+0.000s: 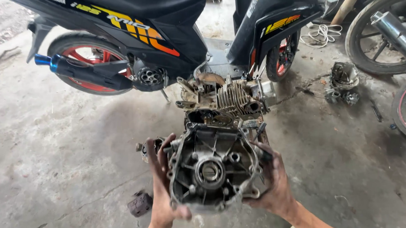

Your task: Disassembling a motorcycle engine by removing the crankcase cover and loosening bolts with a socket wrench

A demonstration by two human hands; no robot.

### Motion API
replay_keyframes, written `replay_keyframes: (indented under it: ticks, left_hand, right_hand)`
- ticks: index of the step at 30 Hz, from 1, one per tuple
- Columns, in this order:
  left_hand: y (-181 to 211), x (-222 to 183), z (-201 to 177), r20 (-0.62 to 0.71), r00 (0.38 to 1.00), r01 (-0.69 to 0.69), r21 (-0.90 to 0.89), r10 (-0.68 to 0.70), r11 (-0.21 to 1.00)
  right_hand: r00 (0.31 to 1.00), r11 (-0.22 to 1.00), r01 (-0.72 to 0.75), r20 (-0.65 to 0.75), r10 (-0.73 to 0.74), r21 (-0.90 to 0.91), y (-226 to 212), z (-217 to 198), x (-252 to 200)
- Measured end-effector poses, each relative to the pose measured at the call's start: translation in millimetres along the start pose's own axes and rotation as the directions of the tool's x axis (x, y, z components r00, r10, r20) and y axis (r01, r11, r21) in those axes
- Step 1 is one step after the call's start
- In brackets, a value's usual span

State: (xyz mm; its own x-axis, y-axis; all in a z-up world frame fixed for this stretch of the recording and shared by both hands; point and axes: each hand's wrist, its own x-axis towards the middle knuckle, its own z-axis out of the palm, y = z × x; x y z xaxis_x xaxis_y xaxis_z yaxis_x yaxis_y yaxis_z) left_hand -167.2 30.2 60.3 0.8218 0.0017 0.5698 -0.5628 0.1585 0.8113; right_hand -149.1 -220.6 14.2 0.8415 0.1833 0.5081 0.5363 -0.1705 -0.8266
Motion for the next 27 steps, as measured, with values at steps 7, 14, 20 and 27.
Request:
replay_keyframes:
  ticks: [7,14,20,27]
  left_hand:
    - [21.2,-6.5,-9.4,0.012,1.0,-0.009,-0.048,0.009,0.999]
    - [16.9,-2.8,-9.7,0.022,1.0,-0.018,-0.1,0.02,0.995]
    - [17.2,0.2,-11.0,0.0,1.0,0.0,-0.052,0.0,0.999]
    - [-1.5,0.5,-8.2,-0.087,0.996,0.007,0.057,-0.002,0.998]
  right_hand:
    - [0.995,0.939,-0.101,0.031,0.097,0.329,28.6,12.3,-23.3]
    - [0.996,0.969,-0.086,0.044,0.078,0.231,38.6,17.2,-19.4]
    - [0.995,0.978,-0.093,0.06,0.083,0.189,32.4,20.5,-14.5]
    - [0.99,0.928,-0.143,0.035,0.139,0.343,11.6,23.0,-7.9]
